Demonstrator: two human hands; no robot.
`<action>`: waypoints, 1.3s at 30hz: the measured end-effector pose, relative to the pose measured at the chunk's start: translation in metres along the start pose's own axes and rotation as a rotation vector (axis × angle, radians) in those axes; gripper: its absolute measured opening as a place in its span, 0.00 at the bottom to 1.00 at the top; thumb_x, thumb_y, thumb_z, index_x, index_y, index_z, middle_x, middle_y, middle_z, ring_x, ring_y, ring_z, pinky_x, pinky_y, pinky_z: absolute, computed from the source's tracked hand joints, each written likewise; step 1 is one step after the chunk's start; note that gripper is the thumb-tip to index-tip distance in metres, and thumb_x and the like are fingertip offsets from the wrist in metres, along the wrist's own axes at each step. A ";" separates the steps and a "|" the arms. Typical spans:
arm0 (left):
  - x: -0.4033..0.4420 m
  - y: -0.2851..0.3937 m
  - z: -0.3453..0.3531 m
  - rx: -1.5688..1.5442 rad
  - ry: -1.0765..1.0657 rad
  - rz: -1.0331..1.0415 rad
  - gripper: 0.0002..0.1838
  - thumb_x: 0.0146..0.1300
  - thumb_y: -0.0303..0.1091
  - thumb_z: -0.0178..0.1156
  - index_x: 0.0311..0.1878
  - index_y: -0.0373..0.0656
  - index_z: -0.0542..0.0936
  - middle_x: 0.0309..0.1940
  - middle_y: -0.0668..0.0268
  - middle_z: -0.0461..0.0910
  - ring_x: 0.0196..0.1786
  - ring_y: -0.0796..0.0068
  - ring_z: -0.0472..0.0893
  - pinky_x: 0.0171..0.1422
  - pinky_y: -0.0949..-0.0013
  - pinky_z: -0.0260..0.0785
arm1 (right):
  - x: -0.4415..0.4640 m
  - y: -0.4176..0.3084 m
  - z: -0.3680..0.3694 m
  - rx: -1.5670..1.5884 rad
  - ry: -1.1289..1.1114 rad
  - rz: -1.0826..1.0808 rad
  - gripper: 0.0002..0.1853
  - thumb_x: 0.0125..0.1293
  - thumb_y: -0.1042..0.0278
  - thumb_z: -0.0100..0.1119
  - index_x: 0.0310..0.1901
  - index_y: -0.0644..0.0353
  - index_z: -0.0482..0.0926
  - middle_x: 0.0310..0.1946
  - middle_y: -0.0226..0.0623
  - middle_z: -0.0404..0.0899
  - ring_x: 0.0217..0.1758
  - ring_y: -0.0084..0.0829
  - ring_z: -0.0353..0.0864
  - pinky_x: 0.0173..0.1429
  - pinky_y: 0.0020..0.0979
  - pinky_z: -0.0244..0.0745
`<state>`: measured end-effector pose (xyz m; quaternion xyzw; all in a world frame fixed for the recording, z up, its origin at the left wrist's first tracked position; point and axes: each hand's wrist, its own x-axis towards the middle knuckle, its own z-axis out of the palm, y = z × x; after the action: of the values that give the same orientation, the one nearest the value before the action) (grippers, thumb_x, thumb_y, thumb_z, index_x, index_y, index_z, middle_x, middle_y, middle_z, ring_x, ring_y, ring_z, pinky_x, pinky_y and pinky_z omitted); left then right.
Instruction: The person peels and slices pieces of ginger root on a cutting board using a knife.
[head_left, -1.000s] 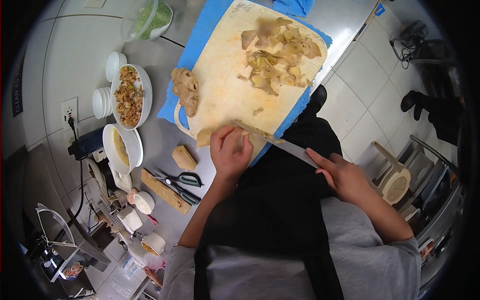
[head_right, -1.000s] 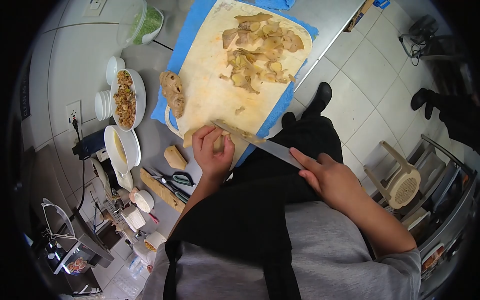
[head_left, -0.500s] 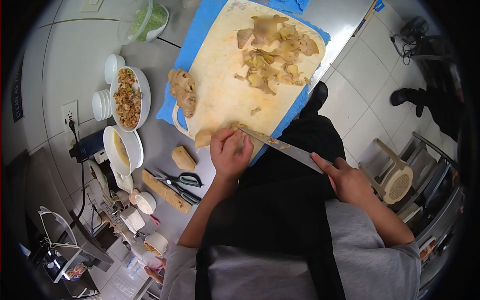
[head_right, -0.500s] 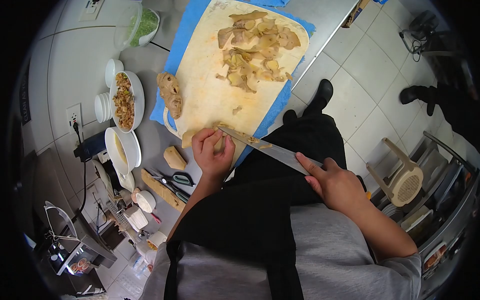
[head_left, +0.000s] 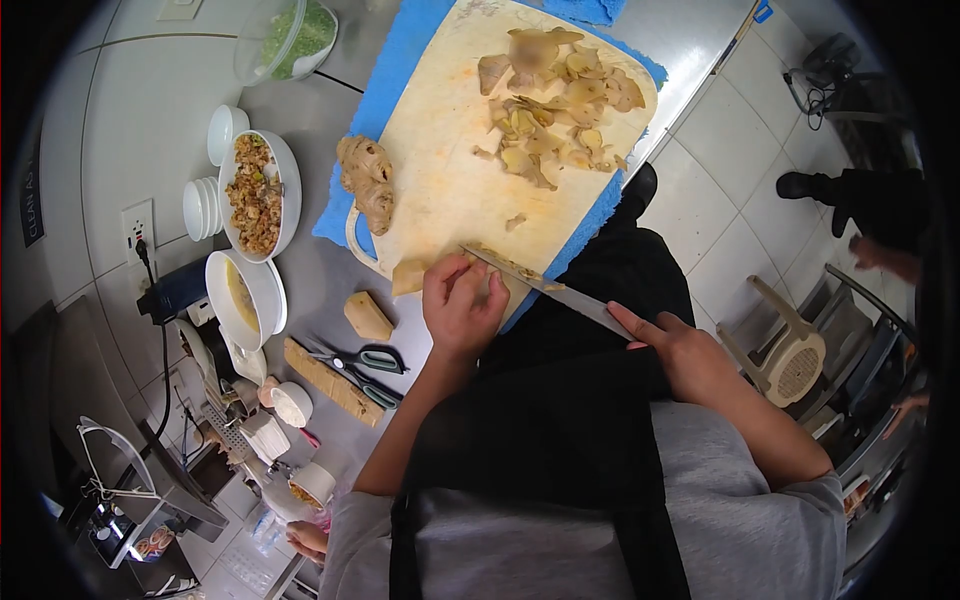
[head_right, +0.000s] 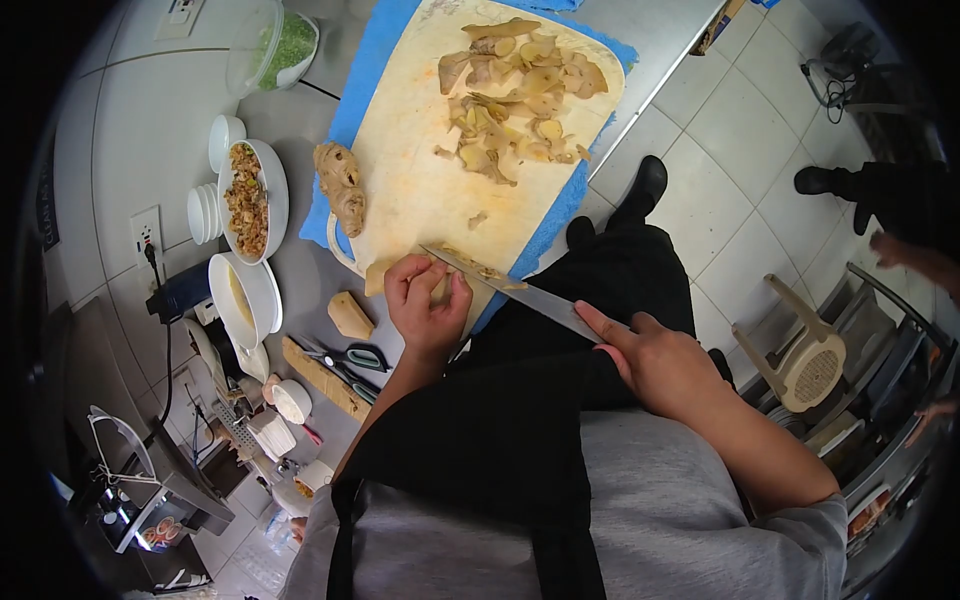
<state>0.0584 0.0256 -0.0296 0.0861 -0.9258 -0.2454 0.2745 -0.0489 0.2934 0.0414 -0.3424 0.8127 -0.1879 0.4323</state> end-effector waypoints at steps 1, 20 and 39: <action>0.000 0.000 0.000 -0.006 0.006 0.004 0.15 0.46 0.20 0.72 0.40 0.37 0.82 0.43 0.57 0.75 0.40 0.65 0.79 0.40 0.71 0.77 | 0.002 -0.001 0.000 0.042 0.012 -0.014 0.26 0.74 0.48 0.46 0.73 0.29 0.61 0.35 0.46 0.76 0.30 0.49 0.83 0.35 0.44 0.82; -0.002 0.003 -0.003 0.011 -0.036 -0.020 0.17 0.46 0.21 0.73 0.40 0.39 0.80 0.43 0.56 0.73 0.44 0.61 0.77 0.47 0.65 0.74 | 0.054 -0.010 -0.056 0.407 -0.323 0.040 0.25 0.79 0.49 0.37 0.68 0.51 0.70 0.51 0.51 0.81 0.58 0.51 0.78 0.62 0.39 0.72; 0.000 0.002 -0.005 -0.003 -0.054 -0.077 0.18 0.49 0.26 0.75 0.44 0.41 0.81 0.47 0.57 0.78 0.47 0.58 0.80 0.52 0.63 0.76 | 0.000 0.006 -0.002 0.014 0.225 0.016 0.25 0.72 0.52 0.52 0.71 0.35 0.67 0.30 0.42 0.72 0.28 0.43 0.77 0.36 0.41 0.75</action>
<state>0.0610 0.0258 -0.0249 0.1148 -0.9285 -0.2592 0.2398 -0.0533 0.2975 0.0390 -0.3097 0.8574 -0.2274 0.3425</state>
